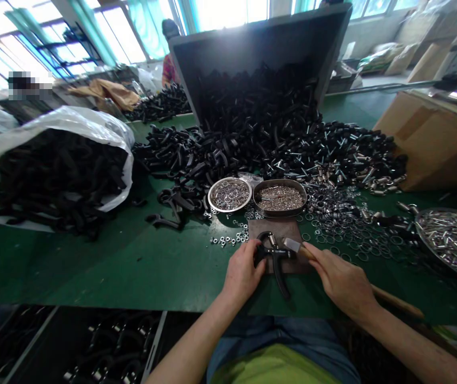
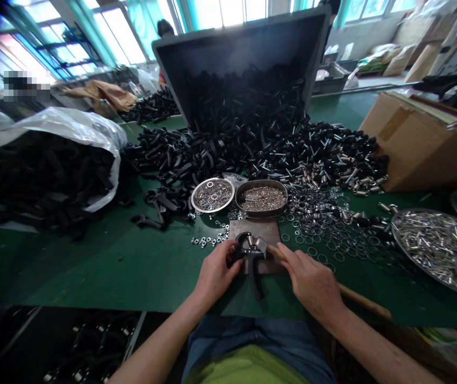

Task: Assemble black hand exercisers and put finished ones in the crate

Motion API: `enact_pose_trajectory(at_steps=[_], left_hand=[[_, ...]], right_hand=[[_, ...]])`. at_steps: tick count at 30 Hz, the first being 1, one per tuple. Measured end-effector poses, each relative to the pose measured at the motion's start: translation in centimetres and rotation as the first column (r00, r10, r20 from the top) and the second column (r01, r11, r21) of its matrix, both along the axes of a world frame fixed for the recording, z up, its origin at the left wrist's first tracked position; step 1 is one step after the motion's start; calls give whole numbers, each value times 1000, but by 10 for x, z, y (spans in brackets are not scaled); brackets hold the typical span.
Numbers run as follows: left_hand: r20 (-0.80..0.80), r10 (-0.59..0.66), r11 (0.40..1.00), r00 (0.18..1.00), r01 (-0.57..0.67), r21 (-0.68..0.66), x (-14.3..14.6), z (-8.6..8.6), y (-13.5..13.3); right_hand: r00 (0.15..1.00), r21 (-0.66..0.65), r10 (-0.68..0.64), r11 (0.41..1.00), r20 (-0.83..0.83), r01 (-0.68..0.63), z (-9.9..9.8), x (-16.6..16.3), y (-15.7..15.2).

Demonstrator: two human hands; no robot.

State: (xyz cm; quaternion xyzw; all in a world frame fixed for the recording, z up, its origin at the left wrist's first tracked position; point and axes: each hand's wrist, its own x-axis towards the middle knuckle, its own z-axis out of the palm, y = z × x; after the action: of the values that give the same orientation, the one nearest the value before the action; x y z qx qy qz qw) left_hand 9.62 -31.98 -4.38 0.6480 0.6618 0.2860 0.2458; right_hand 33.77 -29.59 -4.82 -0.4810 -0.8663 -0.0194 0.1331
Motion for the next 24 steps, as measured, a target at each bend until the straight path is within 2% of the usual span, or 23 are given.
enact_pose_trajectory(at_steps=[3,5,6,8,11,13,15,17,18,21,24], left_hand=[[107,-19,999,994,22,-25,-5,3,3],[348,71,993,935,-32,-116,-4,3,4],[491,142,981,859,-54,-188,-1,2,3],[713,315,935,627,-77,-346,8,2,0],[797,535,839,282,-66,-540,28,6,-9],[805,575,815,146,-9,-580,40,12,-17],[840,535,838,88,71,-541,48,19,-25],[867,488,856,96,142,-497,50,25,-32],[868,480,854,128,160,-495,48,28,-36],[835,456,835,308,175,-521,36,40,-41],[798,306,873,519,180,-453,19,54,-27]], right_hand=[[985,117,-140,985,101,128,-15,20,2],[967,152,-205,971,153,182,-21,32,6],[960,158,-224,967,167,198,-23,36,10],[959,162,-228,966,166,202,-20,38,21],[985,153,-156,978,77,143,-2,26,49],[995,128,-96,987,-4,96,16,9,76],[998,75,-69,995,-7,70,34,-11,108],[986,-13,-105,994,131,108,46,-31,140],[972,-73,-92,991,215,110,49,-41,155],[955,-173,-37,981,294,91,47,-61,185],[959,-213,-20,973,283,83,38,-68,194]])
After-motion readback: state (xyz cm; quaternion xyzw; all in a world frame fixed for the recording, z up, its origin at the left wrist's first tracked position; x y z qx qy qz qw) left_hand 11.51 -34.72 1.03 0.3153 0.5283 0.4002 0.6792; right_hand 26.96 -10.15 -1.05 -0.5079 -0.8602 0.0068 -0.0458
